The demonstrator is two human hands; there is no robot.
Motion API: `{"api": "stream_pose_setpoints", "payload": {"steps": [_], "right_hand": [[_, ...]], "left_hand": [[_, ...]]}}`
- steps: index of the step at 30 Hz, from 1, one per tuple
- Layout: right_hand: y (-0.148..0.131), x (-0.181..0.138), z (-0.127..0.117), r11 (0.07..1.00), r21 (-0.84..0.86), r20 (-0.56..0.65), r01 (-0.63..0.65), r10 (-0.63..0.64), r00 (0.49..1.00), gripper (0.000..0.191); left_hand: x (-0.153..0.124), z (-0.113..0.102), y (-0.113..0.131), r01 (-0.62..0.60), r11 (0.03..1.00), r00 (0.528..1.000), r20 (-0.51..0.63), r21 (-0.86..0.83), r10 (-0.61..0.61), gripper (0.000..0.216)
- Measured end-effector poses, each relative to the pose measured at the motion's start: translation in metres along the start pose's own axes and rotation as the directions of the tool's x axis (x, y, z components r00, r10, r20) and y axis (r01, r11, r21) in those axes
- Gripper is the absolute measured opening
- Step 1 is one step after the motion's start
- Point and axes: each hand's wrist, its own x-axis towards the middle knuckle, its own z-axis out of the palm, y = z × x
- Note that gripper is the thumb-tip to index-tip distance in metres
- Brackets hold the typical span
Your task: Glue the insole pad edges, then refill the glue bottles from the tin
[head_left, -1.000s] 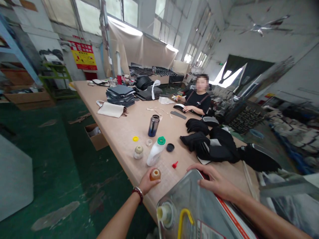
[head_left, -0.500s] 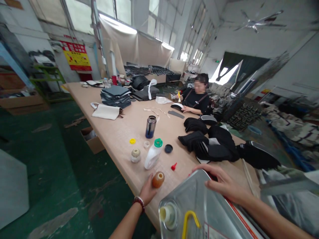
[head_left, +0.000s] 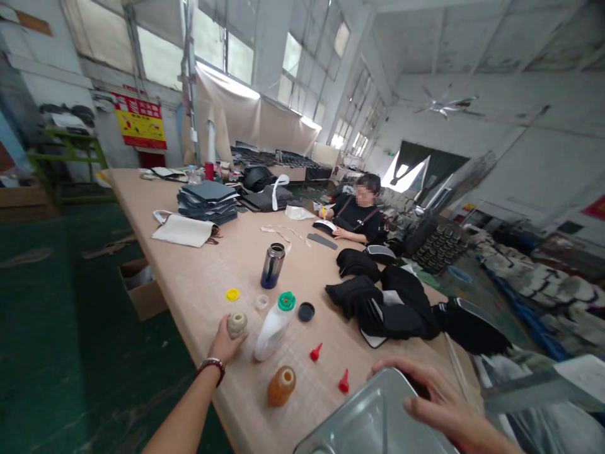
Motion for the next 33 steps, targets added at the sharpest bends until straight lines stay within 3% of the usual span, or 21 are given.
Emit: {"api": "stream_pose_setpoints", "payload": {"steps": [3,7,10,15,18,25,29,33], "right_hand": [[0.002,-0.002,-0.003,1.0,0.012,-0.007,-0.007,0.007,1.0,0.047],[-0.003,-0.001,-0.007,0.998,0.055,0.01,0.008,-0.009,1.0,0.048],[-0.008,0.004,-0.012,0.996,0.083,0.064,0.02,-0.025,0.998,0.048],[-0.01,0.018,-0.016,0.984,0.176,0.192,0.033,-0.067,0.979,0.048],[-0.009,0.027,-0.014,0.973,0.224,0.258,0.055,-0.114,0.959,0.046],[-0.008,0.045,0.001,0.966,0.243,0.434,0.083,-0.185,0.882,0.042],[-0.003,0.054,0.016,0.966,0.236,0.498,0.109,-0.216,0.84,0.041],[-0.008,0.055,0.033,0.97,0.232,0.513,0.07,-0.184,0.838,0.041]], "left_hand": [[-0.004,-0.002,0.008,0.036,0.998,0.999,0.017,-0.043,-0.036,0.067],[-0.036,-0.021,0.016,0.087,0.995,0.993,-0.07,-0.052,-0.091,0.067],[-0.079,-0.04,0.015,0.097,0.995,0.989,-0.113,-0.036,-0.1,0.07],[-0.175,-0.062,0.023,0.153,0.981,0.988,-0.014,-0.116,-0.156,0.07],[-0.232,-0.061,0.038,0.213,0.955,0.977,0.034,-0.208,-0.21,0.071],[-0.334,-0.032,0.06,0.262,0.851,0.953,-0.016,-0.456,-0.302,0.067],[-0.363,-0.027,0.06,0.284,0.79,0.936,-0.02,-0.543,-0.35,0.068],[-0.371,-0.035,0.048,0.324,0.801,0.928,0.006,-0.503,-0.372,0.067]]}}
